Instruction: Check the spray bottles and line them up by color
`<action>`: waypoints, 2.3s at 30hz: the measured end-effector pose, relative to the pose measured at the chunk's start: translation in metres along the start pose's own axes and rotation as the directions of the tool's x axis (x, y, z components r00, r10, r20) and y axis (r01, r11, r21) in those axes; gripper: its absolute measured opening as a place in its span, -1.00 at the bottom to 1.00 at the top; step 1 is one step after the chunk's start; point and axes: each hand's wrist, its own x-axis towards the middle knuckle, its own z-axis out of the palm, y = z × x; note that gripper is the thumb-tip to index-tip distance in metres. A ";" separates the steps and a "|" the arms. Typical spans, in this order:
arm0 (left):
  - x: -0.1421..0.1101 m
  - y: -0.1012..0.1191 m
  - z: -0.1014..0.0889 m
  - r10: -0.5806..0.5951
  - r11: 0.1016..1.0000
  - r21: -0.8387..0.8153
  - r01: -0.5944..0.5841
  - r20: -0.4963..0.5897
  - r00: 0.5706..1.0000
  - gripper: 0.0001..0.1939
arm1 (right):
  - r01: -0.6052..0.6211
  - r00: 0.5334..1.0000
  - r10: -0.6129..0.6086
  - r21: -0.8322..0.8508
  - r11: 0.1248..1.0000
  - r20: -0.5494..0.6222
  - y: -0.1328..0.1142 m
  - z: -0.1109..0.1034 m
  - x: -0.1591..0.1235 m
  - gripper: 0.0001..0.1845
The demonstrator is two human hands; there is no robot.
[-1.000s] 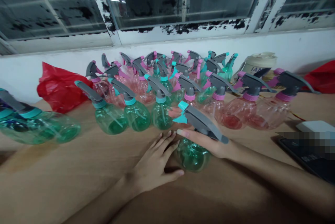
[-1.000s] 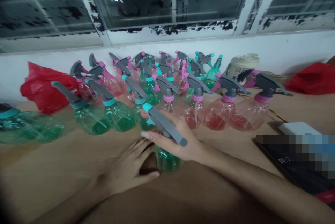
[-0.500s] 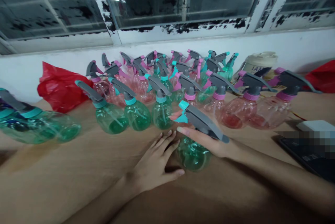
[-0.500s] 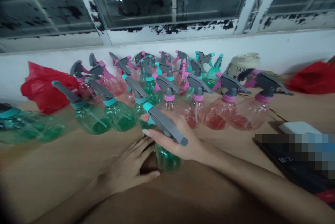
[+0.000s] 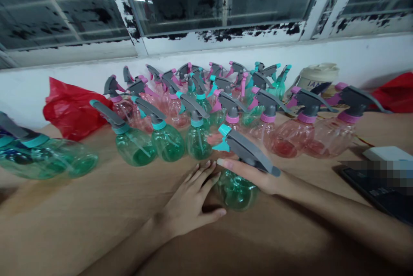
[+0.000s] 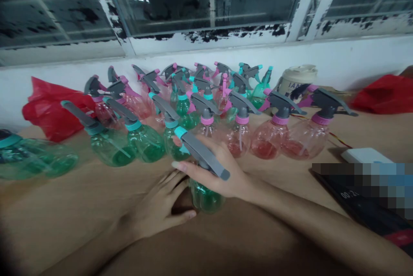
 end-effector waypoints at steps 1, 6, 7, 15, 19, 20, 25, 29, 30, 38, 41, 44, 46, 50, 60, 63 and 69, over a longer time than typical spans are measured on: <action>0.000 0.000 0.000 -0.001 1.000 -0.006 0.001 -0.001 1.000 -0.21 | -0.002 1.000 0.002 -0.002 1.000 -0.006 0.000 0.000 -0.001 -0.63; 0.000 0.001 -0.001 0.004 1.000 -0.029 -0.005 -0.016 1.000 -0.21 | -0.022 1.000 0.022 -0.015 1.000 0.002 0.001 0.001 -0.001 -0.62; 0.000 0.001 -0.001 0.000 1.000 -0.030 -0.001 -0.014 1.000 -0.21 | -0.019 1.000 0.019 -0.019 1.000 0.006 0.000 0.000 -0.001 -0.65; 0.001 0.001 -0.001 -0.009 0.999 -0.032 0.009 0.009 1.000 -0.21 | 0.020 1.000 -0.019 -0.072 0.997 0.003 0.000 0.000 0.000 -0.75; 0.001 0.001 -0.002 -0.006 1.000 -0.017 0.006 0.034 0.999 -0.21 | 0.025 1.000 -0.025 -0.064 0.998 0.012 -0.001 0.000 0.001 -0.71; 0.001 0.001 -0.002 -0.006 1.000 -0.016 0.007 0.037 0.999 -0.20 | 0.024 1.000 -0.023 -0.063 0.998 0.015 -0.001 0.000 0.001 -0.70; 0.000 0.001 -0.001 -0.012 0.999 -0.032 0.013 0.020 1.000 -0.20 | 0.034 0.999 -0.033 -0.074 0.997 0.009 0.000 -0.001 0.001 -0.68; 0.000 0.001 0.000 -0.009 0.999 -0.049 0.009 -0.004 1.000 -0.22 | 0.057 0.998 -0.056 -0.081 0.995 0.021 0.003 -0.001 0.000 -0.68; 0.000 0.000 0.000 -0.004 0.999 -0.049 0.004 -0.005 1.000 -0.22 | 0.068 0.998 -0.066 -0.080 0.994 0.024 0.003 -0.001 0.000 -0.71; -0.002 -0.001 0.002 0.010 1.000 -0.013 -0.010 -0.016 1.000 -0.20 | 0.084 0.996 -0.081 -0.122 0.989 0.034 -0.003 -0.004 -0.001 -0.90; -0.002 0.000 0.003 -0.018 0.999 -0.032 0.017 -0.027 0.999 -0.19 | 0.044 0.997 -0.040 -0.064 0.997 0.062 -0.005 -0.003 -0.001 -0.83; -0.001 0.001 0.002 -0.042 0.996 -0.080 0.039 -0.035 0.999 -0.15 | 0.069 0.997 -0.068 -0.044 0.997 0.018 -0.002 -0.001 -0.002 -0.68; 0.000 0.002 0.001 -0.058 0.990 -0.128 0.052 -0.041 0.997 -0.12 | 0.106 0.994 -0.106 -0.014 0.994 -0.020 0.002 0.001 -0.003 -0.59; 0.000 0.007 -0.003 -0.080 0.965 -0.259 0.052 -0.098 0.992 -0.11 | 0.092 0.994 -0.089 0.043 0.995 -0.071 0.004 0.005 -0.006 -0.56; -0.047 0.020 -0.005 -0.302 0.862 -0.479 0.167 -0.221 0.927 -0.09 | 0.130 0.989 -0.127 0.038 0.991 -0.079 -0.017 0.066 0.006 -0.67; -0.074 0.015 -0.012 -0.383 0.857 -0.460 0.231 -0.272 0.883 -0.13 | 0.202 0.978 -0.196 0.083 0.976 -0.069 -0.019 0.102 0.019 -0.63; -0.134 0.003 -0.031 -0.542 0.837 -0.388 0.386 -0.489 0.683 -0.29 | 0.282 0.951 -0.302 0.218 0.934 0.061 -0.033 0.178 0.046 -0.59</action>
